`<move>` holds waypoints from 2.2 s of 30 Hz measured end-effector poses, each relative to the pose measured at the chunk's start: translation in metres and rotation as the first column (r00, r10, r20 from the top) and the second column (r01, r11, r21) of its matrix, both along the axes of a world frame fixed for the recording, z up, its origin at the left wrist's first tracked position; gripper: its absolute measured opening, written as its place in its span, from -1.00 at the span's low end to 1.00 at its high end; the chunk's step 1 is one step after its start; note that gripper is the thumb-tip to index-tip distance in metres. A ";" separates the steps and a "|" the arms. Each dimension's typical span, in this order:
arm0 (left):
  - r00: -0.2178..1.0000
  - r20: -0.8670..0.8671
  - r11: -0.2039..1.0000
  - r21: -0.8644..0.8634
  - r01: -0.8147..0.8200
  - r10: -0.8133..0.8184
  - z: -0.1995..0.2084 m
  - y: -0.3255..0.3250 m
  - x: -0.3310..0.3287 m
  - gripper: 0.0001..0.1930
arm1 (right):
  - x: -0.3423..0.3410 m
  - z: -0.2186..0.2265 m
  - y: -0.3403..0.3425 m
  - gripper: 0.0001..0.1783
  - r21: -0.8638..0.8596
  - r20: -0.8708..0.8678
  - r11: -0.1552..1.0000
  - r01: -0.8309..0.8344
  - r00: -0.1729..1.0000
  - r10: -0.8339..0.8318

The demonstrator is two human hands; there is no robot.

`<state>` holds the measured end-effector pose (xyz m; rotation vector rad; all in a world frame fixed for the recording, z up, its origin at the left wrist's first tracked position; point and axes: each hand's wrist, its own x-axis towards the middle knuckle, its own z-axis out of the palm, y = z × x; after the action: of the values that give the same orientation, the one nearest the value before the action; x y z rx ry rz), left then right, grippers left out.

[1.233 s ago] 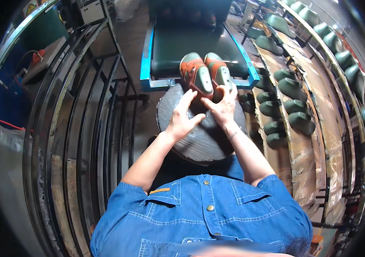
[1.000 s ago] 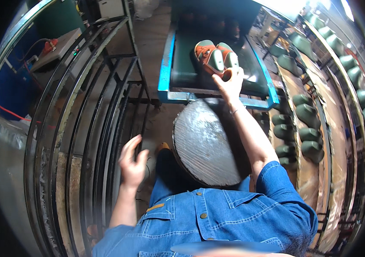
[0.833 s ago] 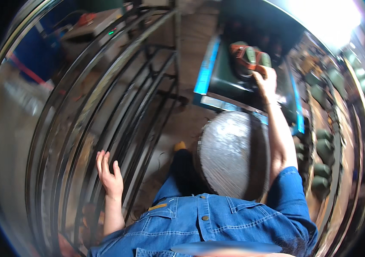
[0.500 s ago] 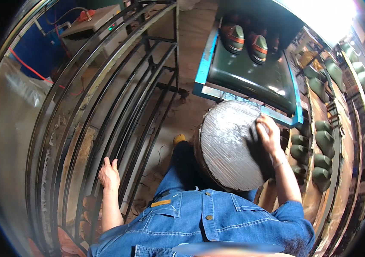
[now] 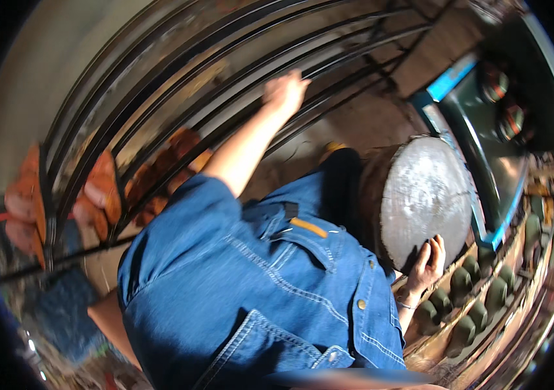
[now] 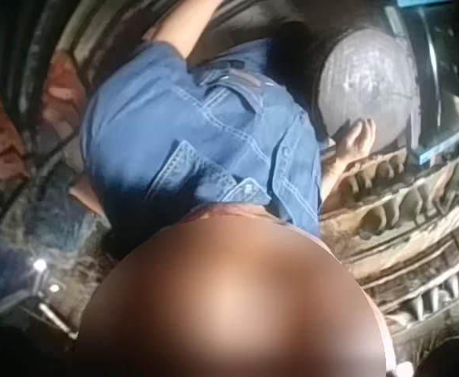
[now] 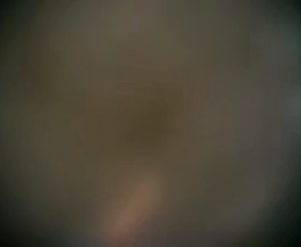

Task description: Inserting plastic shoe lasts into sandals and placing them on a conveyor belt.

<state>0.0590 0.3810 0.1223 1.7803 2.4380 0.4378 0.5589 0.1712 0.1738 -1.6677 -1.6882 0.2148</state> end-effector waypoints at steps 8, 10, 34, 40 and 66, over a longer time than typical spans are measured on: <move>0.998 0.067 0.975 0.224 -0.003 -0.012 -0.015 0.059 0.024 -0.63 | -0.001 -0.001 0.004 -0.78 -0.032 0.137 0.999 0.004 0.991 0.000; 0.933 0.028 0.635 0.740 0.222 -0.358 -0.021 0.047 0.031 -0.79 | -0.003 0.002 0.003 -0.77 -0.046 0.152 0.999 0.013 0.988 -0.006; 0.506 0.615 0.715 -0.142 -0.684 0.606 -0.072 -0.125 -0.048 -0.36 | 0.005 0.011 -0.007 -0.79 0.029 0.040 0.988 0.149 0.988 -0.150; 0.458 0.888 0.999 -0.025 -0.028 0.035 -0.051 -0.167 -0.031 -0.45 | 0.043 0.012 -0.041 -0.80 0.240 -0.204 0.843 0.481 0.874 -0.440; -0.086 0.598 0.369 0.596 0.713 -0.797 0.165 -0.082 0.294 -0.76 | 0.140 -0.097 -0.228 -0.41 -0.157 -0.978 0.513 0.844 -0.061 -0.198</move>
<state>0.3534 0.2994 0.2869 1.8971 0.4513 0.9454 0.6985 -0.0569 0.0765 -1.1247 0.1138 0.2381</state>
